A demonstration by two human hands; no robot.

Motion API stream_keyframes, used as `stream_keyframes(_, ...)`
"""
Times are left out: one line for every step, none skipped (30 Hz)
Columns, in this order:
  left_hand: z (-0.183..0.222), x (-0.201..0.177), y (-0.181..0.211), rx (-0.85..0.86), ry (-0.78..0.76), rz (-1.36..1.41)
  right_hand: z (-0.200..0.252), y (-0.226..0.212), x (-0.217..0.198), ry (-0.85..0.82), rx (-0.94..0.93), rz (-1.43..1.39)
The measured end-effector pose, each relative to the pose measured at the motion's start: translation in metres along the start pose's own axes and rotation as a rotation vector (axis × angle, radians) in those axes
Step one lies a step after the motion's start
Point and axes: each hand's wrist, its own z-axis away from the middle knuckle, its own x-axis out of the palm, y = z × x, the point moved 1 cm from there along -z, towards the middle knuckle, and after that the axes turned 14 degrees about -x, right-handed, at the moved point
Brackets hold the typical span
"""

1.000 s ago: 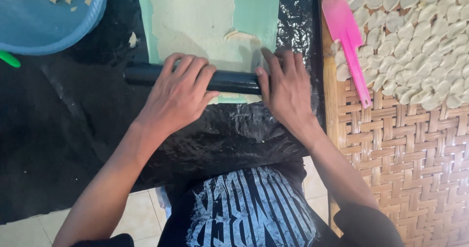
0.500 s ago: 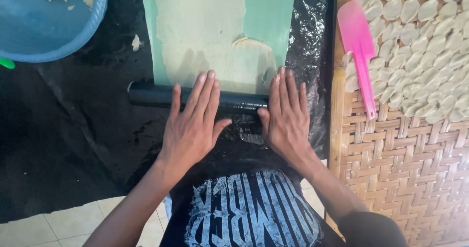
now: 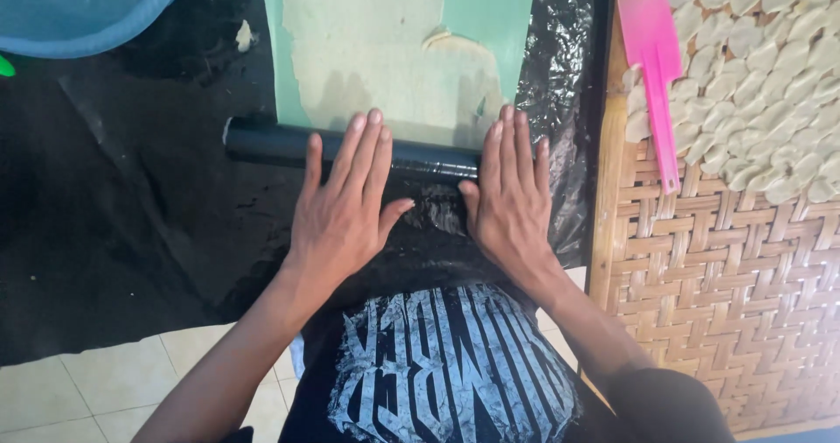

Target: Flattening dough on a sheet using a roller and spatula.

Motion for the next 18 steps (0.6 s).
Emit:
stream_keyframes(0.007,0.0,0.001,0.001,0.008,-0.002,0.008,-0.002,0.004,0.007,-0.003,0.004)
stream_keyframes(0.014,0.0,0.002,0.008,0.015,0.016,0.014,-0.005,0.008,0.02,-0.018,0.003)
stream_keyframes(0.021,0.0,0.002,0.014,0.023,0.033,0.021,-0.007,0.012,0.032,-0.034,0.002)
stream_keyframes(0.029,0.002,0.002,0.016,0.03,0.03,0.028,-0.012,0.012,0.04,-0.035,0.004)
stream_keyframes(0.037,0.004,0.001,0.033,0.084,-0.012,0.035,-0.017,0.011,0.053,-0.05,0.001)
stream_keyframes(0.042,0.007,0.0,0.053,0.144,-0.055,0.041,-0.02,0.012,0.072,-0.064,0.001)
stream_keyframes(0.046,0.016,-0.004,0.061,0.156,-0.061,0.044,-0.021,0.011,0.086,-0.065,0.007)
stream_keyframes(0.054,0.025,-0.008,0.078,0.224,-0.006,0.05,-0.024,0.01,0.109,-0.085,-0.027)
stream_keyframes(0.061,0.034,-0.012,0.094,0.292,0.049,0.057,-0.028,0.01,0.132,-0.106,-0.06)
stream_keyframes(0.057,0.029,-0.009,0.096,0.286,0.05,0.059,-0.028,0.009,0.129,-0.101,-0.063)
stream_keyframes(0.053,0.024,-0.005,0.115,0.295,0.038,0.062,-0.03,0.007,0.187,-0.129,-0.106)
stream_keyframes(0.049,0.019,-0.001,0.129,0.307,0.025,0.064,-0.031,0.004,0.244,-0.163,-0.149)
stream_keyframes(0.048,0.016,0.0,0.125,0.304,0.026,0.064,-0.03,0.001,0.241,-0.164,-0.151)
stream_keyframes(0.041,0.012,0.001,0.169,0.263,-0.01,0.06,-0.027,-0.003,0.295,-0.161,-0.18)
stream_keyframes(0.034,0.008,0.003,0.213,0.222,-0.046,0.057,-0.024,-0.008,0.348,-0.16,-0.209)
stream_keyframes(0.03,0.007,0.002,0.222,0.224,-0.045,0.054,-0.02,-0.014,0.354,-0.154,-0.204)
stream_keyframes(0.026,0.007,0.002,0.276,0.185,-0.047,0.051,-0.016,-0.019,0.37,-0.125,-0.228)
stream_keyframes(0.021,0.007,0.002,0.328,0.151,-0.052,0.047,-0.011,-0.024,0.388,-0.099,-0.252)
